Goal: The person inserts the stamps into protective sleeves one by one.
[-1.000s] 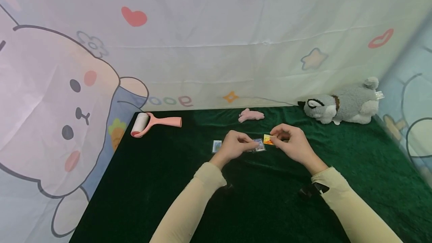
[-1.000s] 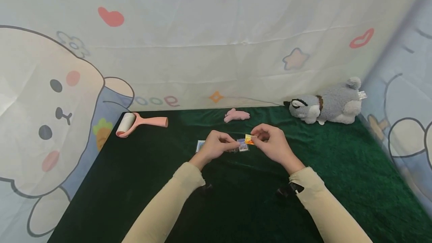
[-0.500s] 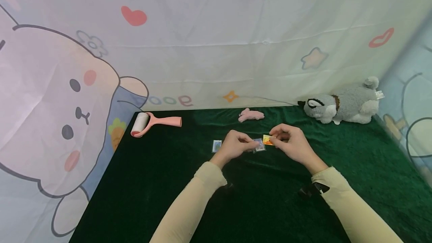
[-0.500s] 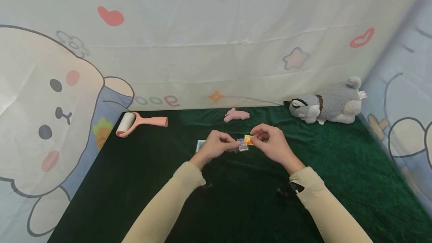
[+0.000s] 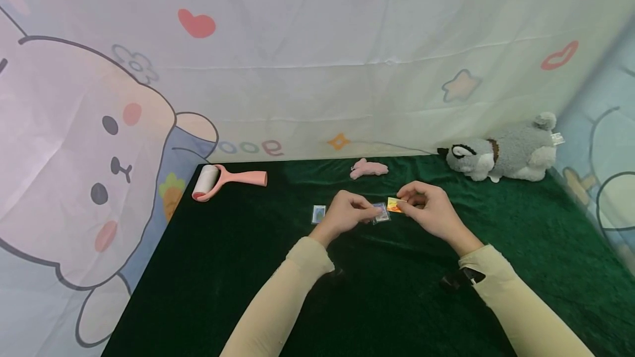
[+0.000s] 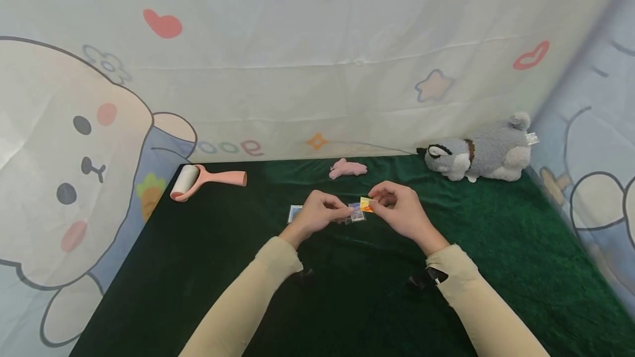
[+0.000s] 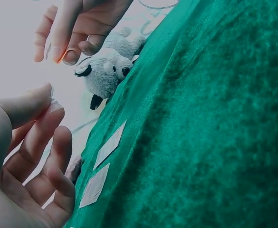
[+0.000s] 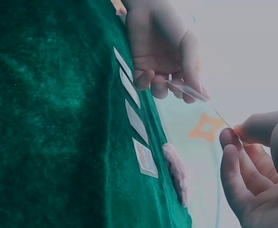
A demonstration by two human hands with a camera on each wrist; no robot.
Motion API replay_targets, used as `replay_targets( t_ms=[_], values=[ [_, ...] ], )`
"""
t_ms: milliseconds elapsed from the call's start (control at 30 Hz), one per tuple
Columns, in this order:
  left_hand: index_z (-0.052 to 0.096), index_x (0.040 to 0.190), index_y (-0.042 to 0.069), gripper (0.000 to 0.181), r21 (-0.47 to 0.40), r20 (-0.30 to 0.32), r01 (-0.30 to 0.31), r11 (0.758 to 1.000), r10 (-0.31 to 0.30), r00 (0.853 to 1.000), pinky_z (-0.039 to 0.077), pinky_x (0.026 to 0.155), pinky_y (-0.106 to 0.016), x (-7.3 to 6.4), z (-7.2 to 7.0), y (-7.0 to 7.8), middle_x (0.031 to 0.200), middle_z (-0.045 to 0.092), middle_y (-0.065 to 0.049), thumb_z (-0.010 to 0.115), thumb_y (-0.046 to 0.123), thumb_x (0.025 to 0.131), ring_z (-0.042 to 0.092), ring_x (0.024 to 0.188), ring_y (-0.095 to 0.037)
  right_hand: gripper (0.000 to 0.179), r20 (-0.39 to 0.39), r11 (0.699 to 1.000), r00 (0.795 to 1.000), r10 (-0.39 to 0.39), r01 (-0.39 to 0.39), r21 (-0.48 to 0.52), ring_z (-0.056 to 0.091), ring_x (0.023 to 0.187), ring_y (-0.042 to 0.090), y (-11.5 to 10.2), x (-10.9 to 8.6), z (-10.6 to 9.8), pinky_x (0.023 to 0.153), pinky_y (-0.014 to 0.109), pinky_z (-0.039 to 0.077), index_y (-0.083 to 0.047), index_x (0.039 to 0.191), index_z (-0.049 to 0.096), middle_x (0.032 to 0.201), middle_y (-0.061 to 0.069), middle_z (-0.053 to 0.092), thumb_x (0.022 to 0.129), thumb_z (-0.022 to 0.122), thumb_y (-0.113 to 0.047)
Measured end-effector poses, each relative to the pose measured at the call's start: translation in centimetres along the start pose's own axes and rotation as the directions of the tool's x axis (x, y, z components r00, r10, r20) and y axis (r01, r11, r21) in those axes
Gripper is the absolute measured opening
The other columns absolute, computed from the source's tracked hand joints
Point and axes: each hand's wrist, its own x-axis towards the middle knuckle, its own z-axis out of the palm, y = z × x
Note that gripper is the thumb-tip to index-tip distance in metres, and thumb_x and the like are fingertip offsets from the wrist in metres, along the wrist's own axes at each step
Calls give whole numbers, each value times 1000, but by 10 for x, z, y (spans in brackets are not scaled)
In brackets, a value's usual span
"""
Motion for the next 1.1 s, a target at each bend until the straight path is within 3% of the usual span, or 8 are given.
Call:
replay_targets(
  t_ms=[133,300,433,733,1100],
  values=[
    [82,95,13,18,1,38,-8,1000,8,999,55,74,-30,0,-1,-2,87,73,0,77,31,98,66,78,-18,13,-2,1000,1000,-7,7,14,65,82,20,-1,-1,-1,69,24,55,-5,111,71,102,11,69,98,74,-7],
    [75,114,11,25,0,118,-2,1000,2,993,54,74,-28,1,-2,-6,90,68,-5,65,32,106,65,79,-17,12,-15,1000,1000,-27,27,15,65,83,18,0,-2,-3,71,24,55,-6,110,72,101,10,70,98,74,-7],
    [74,124,9,31,-4,143,-16,1000,16,990,57,74,-28,1,-2,-6,98,69,-12,62,32,108,65,80,-17,11,-16,999,999,-34,34,26,65,81,17,1,-1,-4,68,25,55,-6,110,71,99,9,69,99,73,-7],
    [74,111,7,24,-4,108,-16,1000,17,994,56,72,-29,2,-2,-10,93,72,-8,60,26,109,69,79,-16,13,-31,999,999,-24,25,43,66,79,18,0,-1,-3,65,27,55,-3,111,71,99,10,69,99,73,-8],
    [81,110,13,20,-90,47,7,996,-3,999,56,76,-31,1,-4,-6,99,79,-2,72,29,102,73,84,-18,14,-60,1000,998,-29,29,-12,64,81,20,-1,-1,2,68,25,54,4,111,69,100,16,69,98,71,1]
  ],
)
